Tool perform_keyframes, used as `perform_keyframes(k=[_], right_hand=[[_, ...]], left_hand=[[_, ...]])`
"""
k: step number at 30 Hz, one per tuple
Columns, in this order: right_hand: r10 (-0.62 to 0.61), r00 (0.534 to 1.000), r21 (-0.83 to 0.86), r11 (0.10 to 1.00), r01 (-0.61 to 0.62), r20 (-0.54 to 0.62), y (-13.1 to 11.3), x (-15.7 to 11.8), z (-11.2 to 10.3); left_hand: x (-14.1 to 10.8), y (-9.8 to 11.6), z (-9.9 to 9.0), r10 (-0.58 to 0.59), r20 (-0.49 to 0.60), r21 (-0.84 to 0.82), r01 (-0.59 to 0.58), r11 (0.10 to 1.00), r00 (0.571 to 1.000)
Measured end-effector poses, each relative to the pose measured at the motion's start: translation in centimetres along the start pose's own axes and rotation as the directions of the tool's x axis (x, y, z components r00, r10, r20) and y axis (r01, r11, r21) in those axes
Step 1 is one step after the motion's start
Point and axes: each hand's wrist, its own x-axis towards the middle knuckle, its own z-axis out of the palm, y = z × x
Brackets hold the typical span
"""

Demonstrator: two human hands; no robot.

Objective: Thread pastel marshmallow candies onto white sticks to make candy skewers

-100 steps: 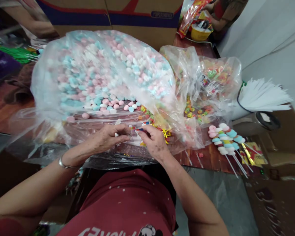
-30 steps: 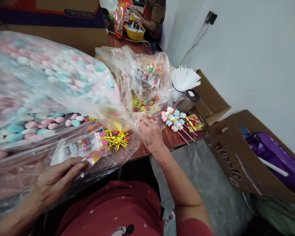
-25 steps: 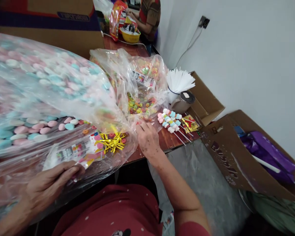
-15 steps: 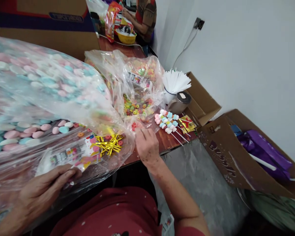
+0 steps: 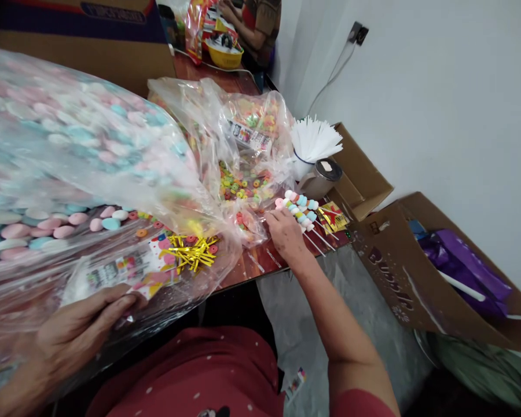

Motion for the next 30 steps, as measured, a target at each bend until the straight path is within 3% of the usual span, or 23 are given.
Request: perform_keyframes(k=[3, 10, 12, 15, 18, 22, 24, 27, 28, 30], right_hand=[[-0.008, 0.985, -0.084, 0.996, 0.022, 0.170, -0.7, 2.8, 1.0], [0.060, 0.987, -0.072, 0.996, -0.050, 0.147, -0.2, 4.4, 1.6], [0.096, 0.991, -0.041, 0.995, -0.093, 0.094, -0.3, 4.2, 0.7], [0.128, 0.989, 0.194, 0.975, -0.112, -0.070, -1.0, 3.7, -1.2], [0.082, 0.986, 0.420, 0.908, -0.014, -0.143, -2.5, 3.3, -2.6], [0.028, 0.982, 0.458, 0.887, 0.062, -0.188, -3.5, 2.9, -3.6], [0.106, 0.962, 0.421, 0.907, 0.010, -0.251, -2.5, 2.3, -4.2], [0.304, 0.896, 0.312, 0.928, -0.202, -0.322, 0.7, 0.6, -5.3], [0.360, 0.874, 0.267, 0.922, -0.280, -0.328, 2.0, -0.2, -5.6], [0.406, 0.871, 0.161, 0.913, -0.375, -0.275, 4.4, -1.9, -5.8]], left_hand=[[-0.2, 0.1, -0.1, -0.022, 0.008, 0.002, 0.022, 1.000, 1.000], [-0.6, -0.1, -0.8, -0.086, 0.047, 0.025, 0.085, 0.996, 0.995], [-0.6, -0.2, -0.7, -0.090, 0.050, 0.018, 0.089, 0.996, 0.995], [-0.6, -0.2, -0.6, -0.099, 0.037, 0.010, 0.098, 0.995, 0.994], [-0.6, -0.3, -0.6, -0.108, 0.046, 0.013, 0.108, 0.994, 0.993], [-0.6, -0.5, -0.5, -0.083, 0.042, 0.012, 0.083, 0.996, 0.996], [-0.7, -0.5, -0.6, -0.078, 0.031, 0.011, 0.078, 0.997, 0.996], [-0.6, -0.2, -0.9, -0.106, 0.036, 0.028, 0.105, 0.994, 0.994], [-0.6, -0.1, -1.1, -0.116, 0.037, 0.037, 0.114, 0.993, 0.993], [-0.5, 0.2, -1.3, -0.127, 0.041, 0.049, 0.125, 0.991, 0.991]])
